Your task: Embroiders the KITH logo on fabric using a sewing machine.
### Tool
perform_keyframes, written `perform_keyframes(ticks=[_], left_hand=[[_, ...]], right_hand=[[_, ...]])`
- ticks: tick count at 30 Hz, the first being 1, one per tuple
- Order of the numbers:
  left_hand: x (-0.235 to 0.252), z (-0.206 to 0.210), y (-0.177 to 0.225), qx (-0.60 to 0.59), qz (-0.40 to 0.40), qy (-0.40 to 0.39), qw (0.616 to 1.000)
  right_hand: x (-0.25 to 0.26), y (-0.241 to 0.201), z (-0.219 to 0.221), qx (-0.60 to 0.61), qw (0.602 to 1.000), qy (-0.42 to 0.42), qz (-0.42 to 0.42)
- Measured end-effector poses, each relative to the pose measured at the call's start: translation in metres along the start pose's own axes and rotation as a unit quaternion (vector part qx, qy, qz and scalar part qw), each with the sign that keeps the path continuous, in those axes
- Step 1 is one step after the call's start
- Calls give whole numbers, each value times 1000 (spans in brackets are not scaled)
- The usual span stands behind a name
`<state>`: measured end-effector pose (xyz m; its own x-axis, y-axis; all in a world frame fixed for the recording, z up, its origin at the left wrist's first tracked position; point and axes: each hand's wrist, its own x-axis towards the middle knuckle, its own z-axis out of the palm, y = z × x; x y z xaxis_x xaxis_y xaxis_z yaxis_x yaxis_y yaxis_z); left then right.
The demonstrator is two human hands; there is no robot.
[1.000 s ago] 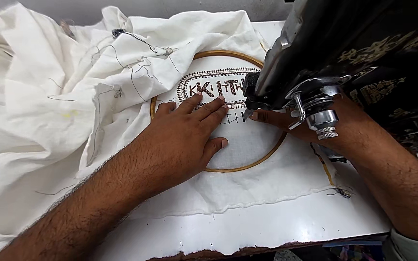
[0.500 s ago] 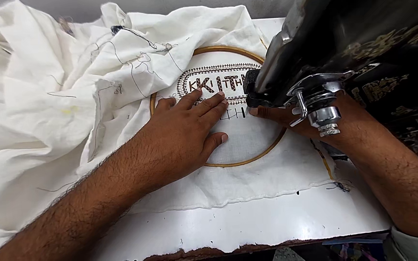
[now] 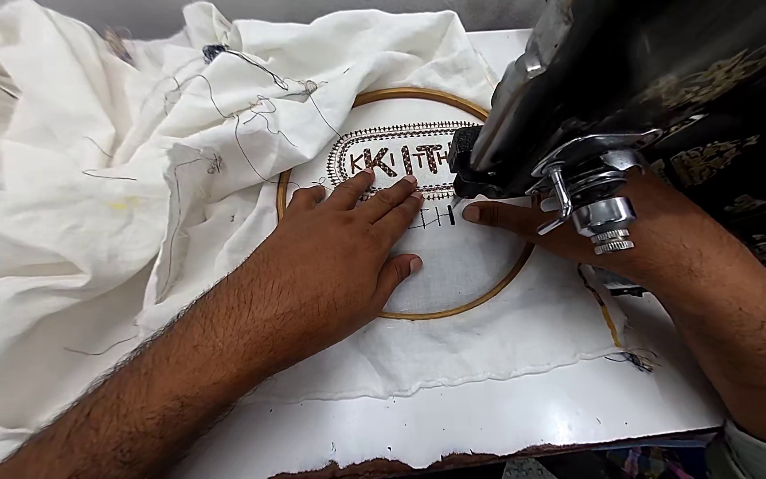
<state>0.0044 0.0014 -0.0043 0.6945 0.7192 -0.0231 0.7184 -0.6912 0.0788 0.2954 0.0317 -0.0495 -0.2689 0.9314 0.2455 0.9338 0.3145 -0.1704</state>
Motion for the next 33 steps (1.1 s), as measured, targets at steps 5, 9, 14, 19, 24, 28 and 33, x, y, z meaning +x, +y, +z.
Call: perform_keyframes(ticks=[5, 9, 14, 19, 24, 28, 33], left_hand=[[3, 3, 2, -1, 8, 10, 1000], [5, 5, 4, -8, 11, 20, 1000], [6, 6, 5, -11, 12, 27, 1000], [4, 6, 6, -13, 15, 27, 999], [3, 4, 8, -14, 15, 16, 1000], [2, 3, 10, -17, 14, 13, 1000], [1, 3, 10, -14, 15, 10, 1000]], right_hand=[[2, -14, -25, 4, 999, 34, -34], [-11, -41, -60, -2, 998, -53, 44], [-10, -36, -58, -8, 999, -40, 32], [-10, -38, -61, -18, 997, -65, 42], [-15, -48, -69, -28, 996, -71, 53], [-14, -48, -68, -42, 993, -86, 65], [-11, -44, -66, -44, 991, -105, 76]])
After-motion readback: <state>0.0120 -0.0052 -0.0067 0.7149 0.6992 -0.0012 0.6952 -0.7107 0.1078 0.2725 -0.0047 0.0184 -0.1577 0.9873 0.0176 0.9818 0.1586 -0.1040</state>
